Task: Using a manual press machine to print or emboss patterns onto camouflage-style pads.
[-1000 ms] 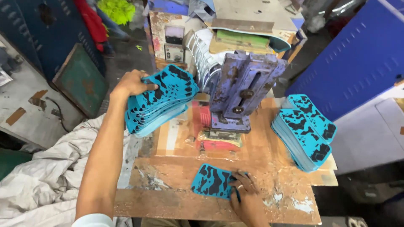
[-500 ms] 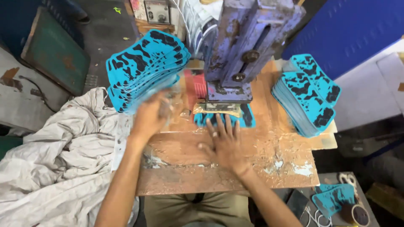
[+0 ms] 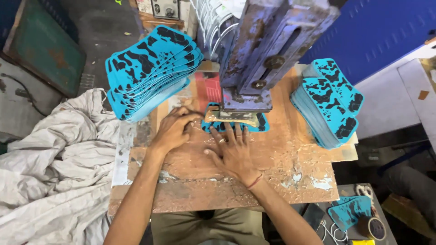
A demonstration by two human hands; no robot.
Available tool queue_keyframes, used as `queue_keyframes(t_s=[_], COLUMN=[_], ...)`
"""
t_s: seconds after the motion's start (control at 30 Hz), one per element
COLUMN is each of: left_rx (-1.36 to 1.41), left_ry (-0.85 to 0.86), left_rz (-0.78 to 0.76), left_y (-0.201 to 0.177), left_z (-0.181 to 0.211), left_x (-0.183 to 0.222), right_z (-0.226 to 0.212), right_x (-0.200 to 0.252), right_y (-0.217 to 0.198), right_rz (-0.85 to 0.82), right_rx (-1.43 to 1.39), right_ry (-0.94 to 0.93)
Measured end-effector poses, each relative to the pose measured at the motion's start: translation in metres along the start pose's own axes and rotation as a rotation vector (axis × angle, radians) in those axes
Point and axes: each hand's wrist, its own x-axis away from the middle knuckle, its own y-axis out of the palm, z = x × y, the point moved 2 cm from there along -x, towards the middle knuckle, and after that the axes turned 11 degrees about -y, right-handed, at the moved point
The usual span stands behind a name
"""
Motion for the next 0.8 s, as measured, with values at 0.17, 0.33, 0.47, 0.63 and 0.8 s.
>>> queue_keyframes(t_s=[0.17, 0.33, 0.47, 0.63, 0.8], left_rx=[0.204, 0.362, 0.381, 0.494, 0.512], left_ry=[-0.006, -0.171, -0.213, -0.105, -0.175], left_rz=[0.150, 0.355, 0.420, 0.562, 0.643], left_y=[-0.018, -0.034, -0.041, -0.043, -0.044], left_z=[0.011, 0.013, 0.016, 0.014, 0.006], left_x=[0.006, -0.005, -0.029, -0.044, -0.047], right_z=[0.001, -0.003, 0.094, 0.222, 0.246], right_x=[0.040, 0.103, 0.112, 0.097, 0.103], right_y=[-0.024, -0.053, -0.095, -0.135, -0.132], right_rz=[0.084, 0.061, 0.203, 0.250, 0.248], right_rx=[-0.100, -0.292, -0.186, 0.383, 0.104], right_ry=[-0.047, -0.072, 0.113, 0.355, 0.411])
